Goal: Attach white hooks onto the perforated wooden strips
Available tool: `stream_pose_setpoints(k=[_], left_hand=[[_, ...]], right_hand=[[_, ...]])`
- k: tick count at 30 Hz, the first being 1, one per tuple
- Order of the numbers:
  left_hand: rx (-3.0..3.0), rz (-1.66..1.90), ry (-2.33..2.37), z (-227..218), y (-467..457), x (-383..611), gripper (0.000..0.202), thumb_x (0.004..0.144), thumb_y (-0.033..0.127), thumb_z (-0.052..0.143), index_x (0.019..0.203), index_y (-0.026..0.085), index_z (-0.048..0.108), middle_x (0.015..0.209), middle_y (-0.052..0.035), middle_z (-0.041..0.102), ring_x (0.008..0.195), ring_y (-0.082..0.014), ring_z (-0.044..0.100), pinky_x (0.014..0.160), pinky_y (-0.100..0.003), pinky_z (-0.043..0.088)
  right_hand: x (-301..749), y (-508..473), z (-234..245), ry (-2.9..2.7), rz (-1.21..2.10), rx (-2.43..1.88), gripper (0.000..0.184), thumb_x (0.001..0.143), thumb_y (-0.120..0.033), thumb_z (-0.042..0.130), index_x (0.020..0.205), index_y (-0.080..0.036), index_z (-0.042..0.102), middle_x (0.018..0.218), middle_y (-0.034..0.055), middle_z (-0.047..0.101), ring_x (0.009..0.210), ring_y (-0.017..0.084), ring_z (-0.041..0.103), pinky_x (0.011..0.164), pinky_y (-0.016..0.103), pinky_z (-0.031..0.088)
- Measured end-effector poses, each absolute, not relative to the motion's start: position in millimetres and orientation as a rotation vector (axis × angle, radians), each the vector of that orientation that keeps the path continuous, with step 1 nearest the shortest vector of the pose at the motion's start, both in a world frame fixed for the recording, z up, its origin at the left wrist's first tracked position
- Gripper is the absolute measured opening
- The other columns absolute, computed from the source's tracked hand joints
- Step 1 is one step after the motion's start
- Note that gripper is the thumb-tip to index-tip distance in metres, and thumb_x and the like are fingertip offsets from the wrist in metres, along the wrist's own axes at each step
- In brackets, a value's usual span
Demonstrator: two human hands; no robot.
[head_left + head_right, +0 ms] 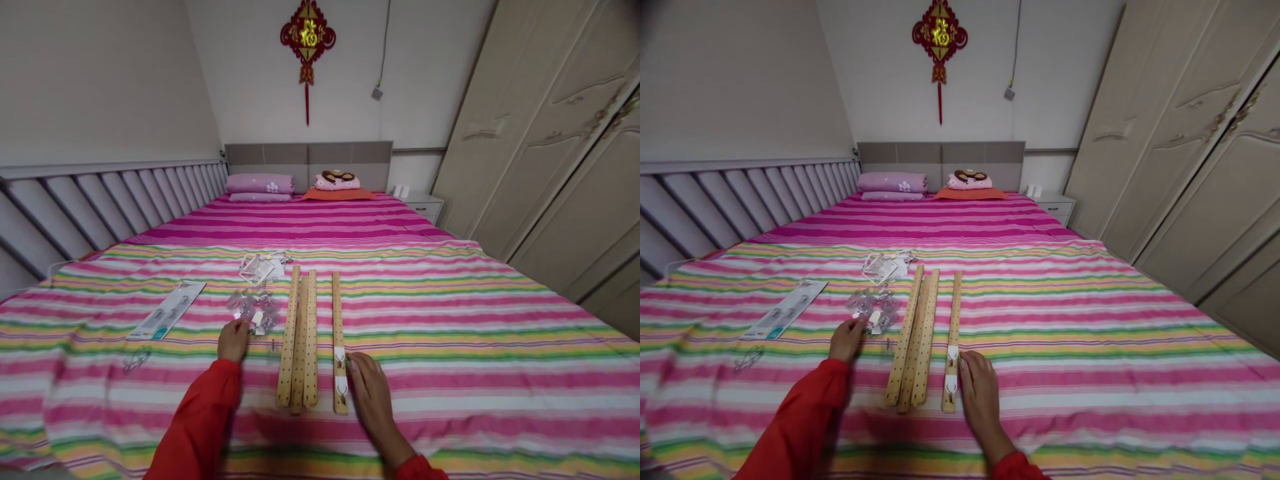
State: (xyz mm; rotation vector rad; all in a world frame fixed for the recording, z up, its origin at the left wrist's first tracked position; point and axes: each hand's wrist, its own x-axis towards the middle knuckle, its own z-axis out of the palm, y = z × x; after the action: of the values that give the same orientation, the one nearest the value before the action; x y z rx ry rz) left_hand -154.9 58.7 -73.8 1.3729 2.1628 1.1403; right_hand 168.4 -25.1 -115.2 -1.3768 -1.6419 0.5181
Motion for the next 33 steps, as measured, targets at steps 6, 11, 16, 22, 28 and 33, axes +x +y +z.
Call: stream_pose_setpoints(k=[6,11,16,22,28,33], left_hand=[[1.339,0.99,2.214,-77.4,74.5,-157.0,0.03,0.069,0.041,0.048,0.051,0.021,0.059,0.059,-0.0077,0.064,0.064,-0.023,0.058,0.058,-0.029,0.035],[1.266,0.985,2.21,-81.8,79.6,-157.5,0.028,0.069,0.038,0.051,0.048,0.02,0.058,0.055,-0.0071,0.062,0.062,-0.0225,0.057,0.057,-0.029,0.034],[1.139,1.137,2.132,-77.2,75.1,-154.0,0.019,0.064,0.033,0.056,0.052,0.019,0.06,0.054,-0.0031,0.062,0.062,-0.0198,0.057,0.059,-0.027,0.037],[0.895,1.445,1.994,-58.2,51.0,-153.5,0.014,0.062,0.031,0.061,0.06,0.017,0.062,0.055,0.0021,0.059,0.065,-0.0156,0.054,0.06,-0.025,0.038],[0.633,1.572,1.695,-39.8,24.0,-141.1,0.016,0.068,0.029,0.062,0.061,0.015,0.056,0.052,0.0048,0.052,0.047,-0.0068,0.045,0.044,-0.018,0.033],[0.41,1.527,1.239,-19.6,-6.6,-110.6,0.005,0.076,0.011,0.059,0.072,0.013,0.061,0.061,0.0005,0.059,0.051,-0.0054,0.056,0.045,-0.013,0.042]], right_hand=[[167.3,-25.7,-114.0,-1.666,0.5,-1.385,0.032,0.095,-0.036,0.036,0.102,-0.024,0.065,0.103,0.0059,0.065,0.098,0.023,0.055,0.085,0.038,0.042],[167.1,-24.9,-113.5,-1.674,0.497,-1.389,0.032,0.096,-0.036,0.035,0.102,-0.025,0.065,0.103,0.0056,0.065,0.098,0.022,0.055,0.085,0.037,0.042],[167.5,-25.1,-113.3,-1.668,0.473,-1.395,0.033,0.095,-0.038,0.036,0.101,-0.024,0.066,0.103,0.0056,0.065,0.098,0.021,0.056,0.085,0.036,0.042],[167.3,-26.2,-110.7,-1.661,0.472,-1.383,0.033,0.095,-0.038,0.037,0.1,-0.024,0.067,0.102,0.0063,0.066,0.097,0.022,0.057,0.084,0.037,0.043],[167.6,-25.8,-110.5,-1.61,0.533,-1.345,0.034,0.094,-0.041,0.038,0.098,-0.024,0.067,0.101,0.0071,0.066,0.096,0.023,0.057,0.085,0.038,0.043],[173.5,-20.9,-107.3,-1.433,0.763,-1.235,0.038,0.089,-0.049,0.045,0.094,-0.021,0.069,0.096,0.0079,0.068,0.094,0.024,0.059,0.086,0.038,0.044]])
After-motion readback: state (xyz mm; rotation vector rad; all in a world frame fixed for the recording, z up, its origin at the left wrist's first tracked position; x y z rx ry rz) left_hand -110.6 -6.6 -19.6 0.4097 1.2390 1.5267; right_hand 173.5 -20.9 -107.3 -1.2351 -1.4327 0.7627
